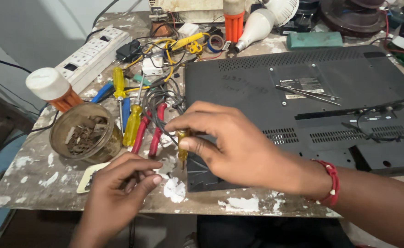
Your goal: The person uses a screwdriver to remove screws from the back cover of a Panasonic television lying face-down on a cluttered workbench. They unscrew screws at several points around the panel, set removed screws aside, and reposition the screwdriver bit between screws.
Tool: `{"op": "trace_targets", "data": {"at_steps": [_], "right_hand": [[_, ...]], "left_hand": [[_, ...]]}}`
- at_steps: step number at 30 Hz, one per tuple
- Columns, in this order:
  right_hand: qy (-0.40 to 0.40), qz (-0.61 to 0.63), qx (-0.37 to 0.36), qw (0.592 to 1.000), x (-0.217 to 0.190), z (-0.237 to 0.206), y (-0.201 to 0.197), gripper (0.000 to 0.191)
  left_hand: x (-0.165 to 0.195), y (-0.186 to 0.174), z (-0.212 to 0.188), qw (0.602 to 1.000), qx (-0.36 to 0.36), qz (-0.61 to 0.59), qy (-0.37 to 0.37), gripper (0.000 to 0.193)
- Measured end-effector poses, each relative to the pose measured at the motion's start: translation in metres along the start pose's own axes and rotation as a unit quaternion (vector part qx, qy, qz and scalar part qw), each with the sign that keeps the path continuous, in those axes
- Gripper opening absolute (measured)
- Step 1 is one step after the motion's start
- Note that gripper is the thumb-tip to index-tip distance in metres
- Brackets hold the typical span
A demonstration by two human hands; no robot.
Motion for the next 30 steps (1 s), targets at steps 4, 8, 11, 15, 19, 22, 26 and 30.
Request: {"op": "trace_targets", "data": {"at_steps": [4,8,11,15,19,22,26,30], "right_hand": [[0.006,0.007,0.017,1.000,0.002,-0.002,-0.001,0.026],[0.030,0.016,0.015,0.999,0.006,-0.003,-0.003,0.024],[0.016,-0.005,0.026,1.000,0.001,-0.005,-0.009,0.024],[0.044,0.011,0.054,0.997,0.006,-0.010,-0.022,0.026],[0.116,0.095,0.124,0.981,0.034,-0.021,-0.052,0.025],[0.138,0.222,0.190,0.946,0.058,-0.030,-0.078,0.025],[0.161,0.387,0.269,0.867,0.094,-0.055,-0.120,0.023],[0.208,0.484,0.345,0.777,0.131,-0.102,-0.162,0.016]], "left_hand": [[0.018,0.009,-0.002,0.995,-0.004,0.062,0.076,0.020],[0.019,0.016,0.000,0.985,-0.012,0.156,0.078,0.015],[0.019,0.019,0.000,0.980,-0.022,0.182,0.080,0.012],[0.017,0.016,0.003,0.986,-0.014,0.140,0.084,0.011],[0.014,0.015,0.018,0.998,0.046,-0.002,0.031,0.012],[0.043,0.023,0.036,0.985,0.080,-0.132,0.076,0.017],[0.091,0.059,0.088,0.950,0.077,-0.266,0.145,0.018],[0.116,0.119,0.138,0.915,0.071,-0.386,0.093,0.016]]}}
Point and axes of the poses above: each hand's wrist, its own z-axis towards the middle knuckle, its own y-axis out of the palm, x = y × z, the point moved 10 cm from there along z, towards the middle knuckle, and after that the axes turned 4 degrees about y, right-handed, at the moved point
